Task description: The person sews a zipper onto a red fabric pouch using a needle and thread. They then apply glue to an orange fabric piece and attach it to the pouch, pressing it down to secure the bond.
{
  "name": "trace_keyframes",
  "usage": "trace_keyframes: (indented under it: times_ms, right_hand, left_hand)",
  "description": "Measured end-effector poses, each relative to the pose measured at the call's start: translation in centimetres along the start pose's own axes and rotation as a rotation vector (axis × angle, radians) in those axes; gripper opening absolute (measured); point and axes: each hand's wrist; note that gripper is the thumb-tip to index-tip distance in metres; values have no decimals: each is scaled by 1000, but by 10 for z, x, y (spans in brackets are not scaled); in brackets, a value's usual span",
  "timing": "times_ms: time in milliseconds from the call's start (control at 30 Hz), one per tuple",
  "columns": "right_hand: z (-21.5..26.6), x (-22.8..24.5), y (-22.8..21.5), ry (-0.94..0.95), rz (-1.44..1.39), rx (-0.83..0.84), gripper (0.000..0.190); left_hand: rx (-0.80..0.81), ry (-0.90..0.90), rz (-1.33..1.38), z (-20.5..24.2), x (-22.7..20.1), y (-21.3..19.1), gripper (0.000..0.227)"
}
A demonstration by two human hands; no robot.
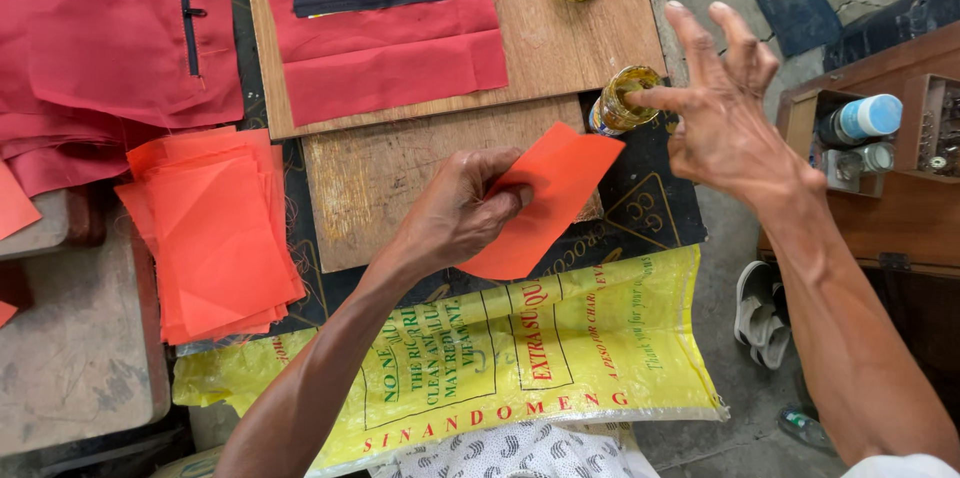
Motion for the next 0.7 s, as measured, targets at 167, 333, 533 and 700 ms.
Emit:
trace_keyframes:
  times_ms: [167, 333, 533, 700]
  right_hand:
    - [-24, -2, 10, 39, -16, 156, 66]
    - [-10, -16, 10, 68, -141, -6, 52]
    - [23, -18, 11, 181, -671, -255, 44]
    - [32, -15, 16, 189, -660, -283, 47]
  left_hand:
    - [-41, 55, -44, 1, -6, 8, 16]
    - [111, 187, 310, -4, 1, 29, 15]
    - [-184, 63, 510, -48, 43, 49, 25]
    - [-335, 47, 435, -66, 86, 56, 25]
Point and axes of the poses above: each hand's wrist, its own z-axis away from the middle knuckle, its own y-axis out of the palm, x = y × z, and after that the axes turned 3 degrees about -y, right-handed
